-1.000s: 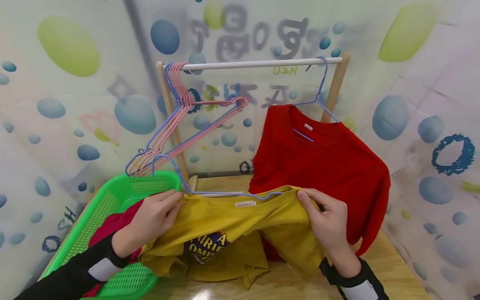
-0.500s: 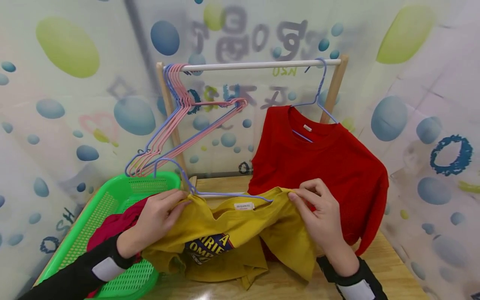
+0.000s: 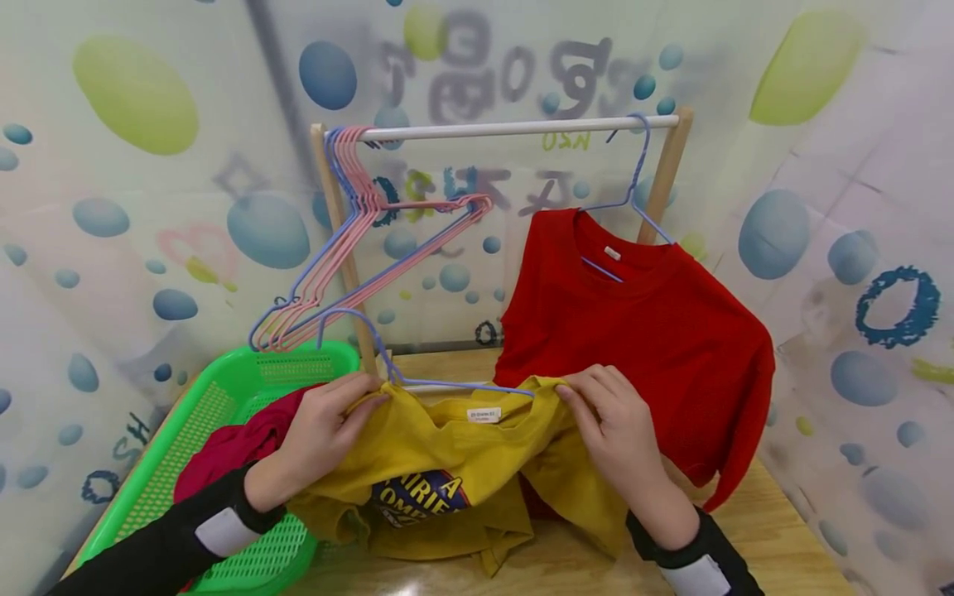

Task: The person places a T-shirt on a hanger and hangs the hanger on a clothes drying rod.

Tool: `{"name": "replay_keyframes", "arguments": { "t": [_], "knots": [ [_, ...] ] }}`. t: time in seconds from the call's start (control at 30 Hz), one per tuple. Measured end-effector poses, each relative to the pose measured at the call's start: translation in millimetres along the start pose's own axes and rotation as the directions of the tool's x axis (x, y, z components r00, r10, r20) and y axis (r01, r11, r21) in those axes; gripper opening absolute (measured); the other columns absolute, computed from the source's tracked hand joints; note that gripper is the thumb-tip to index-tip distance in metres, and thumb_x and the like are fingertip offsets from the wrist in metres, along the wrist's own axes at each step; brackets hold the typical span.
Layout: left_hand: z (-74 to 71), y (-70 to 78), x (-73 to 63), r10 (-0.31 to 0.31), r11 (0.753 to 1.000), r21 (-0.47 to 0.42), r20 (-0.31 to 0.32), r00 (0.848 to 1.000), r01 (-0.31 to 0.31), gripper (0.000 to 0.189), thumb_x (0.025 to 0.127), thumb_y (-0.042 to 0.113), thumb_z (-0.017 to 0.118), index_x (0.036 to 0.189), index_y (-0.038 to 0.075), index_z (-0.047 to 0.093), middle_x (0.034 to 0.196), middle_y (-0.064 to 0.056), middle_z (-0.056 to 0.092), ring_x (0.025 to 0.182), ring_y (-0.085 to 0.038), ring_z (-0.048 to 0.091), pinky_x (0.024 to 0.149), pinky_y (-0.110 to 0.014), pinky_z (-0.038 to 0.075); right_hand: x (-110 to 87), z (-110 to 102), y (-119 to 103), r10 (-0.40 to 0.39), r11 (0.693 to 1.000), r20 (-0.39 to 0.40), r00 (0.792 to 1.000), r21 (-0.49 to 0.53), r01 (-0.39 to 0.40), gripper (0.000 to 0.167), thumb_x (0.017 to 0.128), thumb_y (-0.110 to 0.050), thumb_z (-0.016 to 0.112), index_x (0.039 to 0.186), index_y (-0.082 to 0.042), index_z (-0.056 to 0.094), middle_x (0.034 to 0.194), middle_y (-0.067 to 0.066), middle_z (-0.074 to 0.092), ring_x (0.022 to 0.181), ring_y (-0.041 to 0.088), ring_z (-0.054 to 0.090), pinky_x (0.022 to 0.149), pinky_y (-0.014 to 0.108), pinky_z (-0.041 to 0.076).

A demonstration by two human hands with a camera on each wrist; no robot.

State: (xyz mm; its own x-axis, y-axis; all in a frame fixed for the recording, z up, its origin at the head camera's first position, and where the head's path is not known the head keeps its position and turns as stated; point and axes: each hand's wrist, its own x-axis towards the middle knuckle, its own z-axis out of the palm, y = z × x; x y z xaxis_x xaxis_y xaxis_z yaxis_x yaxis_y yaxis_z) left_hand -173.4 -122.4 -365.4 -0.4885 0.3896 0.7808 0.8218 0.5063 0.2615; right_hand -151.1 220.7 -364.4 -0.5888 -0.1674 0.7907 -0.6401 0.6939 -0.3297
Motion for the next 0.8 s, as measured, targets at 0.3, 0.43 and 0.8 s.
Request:
{"name": "replay_keyframes", "arguments": {
  "t": [0.3, 0.43, 0.8],
  "knots": [
    [3.4, 1.8, 1.4, -0.019, 0.998, -0.052, 0.008, 1.000, 0.019, 0.015, 0.088, -0.005, 0.070, 0.089, 0.009, 0.065, 0.077, -0.001, 0.063, 0.062, -0.004, 0.046, 0.057, -0.013, 0.037, 0.3, 7.4, -0.4, -0.035, 0.999, 0.070, 0.997, -0.022, 0.036, 0.012, 0.085, 0.002, 0.074, 0.089, -0.009, 0.072, 0.082, 0.000, 0.068, 0.078, 0.008, 0.047, 0.073, 0.023, 0.036],
    [5.0, 1.3, 1.0, -0.026, 0.992, -0.123, 0.015, 1.000, 0.027, 0.016, 0.089, -0.007, 0.069, 0.091, 0.009, 0.067, 0.080, -0.002, 0.066, 0.066, -0.006, 0.050, 0.060, -0.015, 0.041, -0.9, 10.8, -1.9, -0.076, 0.995, 0.053, 0.996, -0.056, 0.079, 0.004, 0.092, -0.007, 0.071, 0.090, -0.009, 0.073, 0.083, 0.001, 0.070, 0.077, 0.012, 0.050, 0.073, 0.023, 0.034],
    [7.7, 5.0, -2.0, -0.178, 0.946, -0.258, 0.099, 0.979, 0.198, 0.012, 0.096, 0.001, 0.065, 0.093, 0.011, 0.070, 0.085, -0.002, 0.069, 0.069, -0.005, 0.052, 0.062, -0.021, 0.044, -3.8, 18.4, -10.7, -0.098, 0.989, 0.084, 0.992, -0.101, 0.106, 0.010, 0.097, -0.018, 0.067, 0.094, -0.011, 0.073, 0.082, -0.001, 0.069, 0.079, 0.013, 0.054, 0.076, 0.029, 0.034]
  ]
}}
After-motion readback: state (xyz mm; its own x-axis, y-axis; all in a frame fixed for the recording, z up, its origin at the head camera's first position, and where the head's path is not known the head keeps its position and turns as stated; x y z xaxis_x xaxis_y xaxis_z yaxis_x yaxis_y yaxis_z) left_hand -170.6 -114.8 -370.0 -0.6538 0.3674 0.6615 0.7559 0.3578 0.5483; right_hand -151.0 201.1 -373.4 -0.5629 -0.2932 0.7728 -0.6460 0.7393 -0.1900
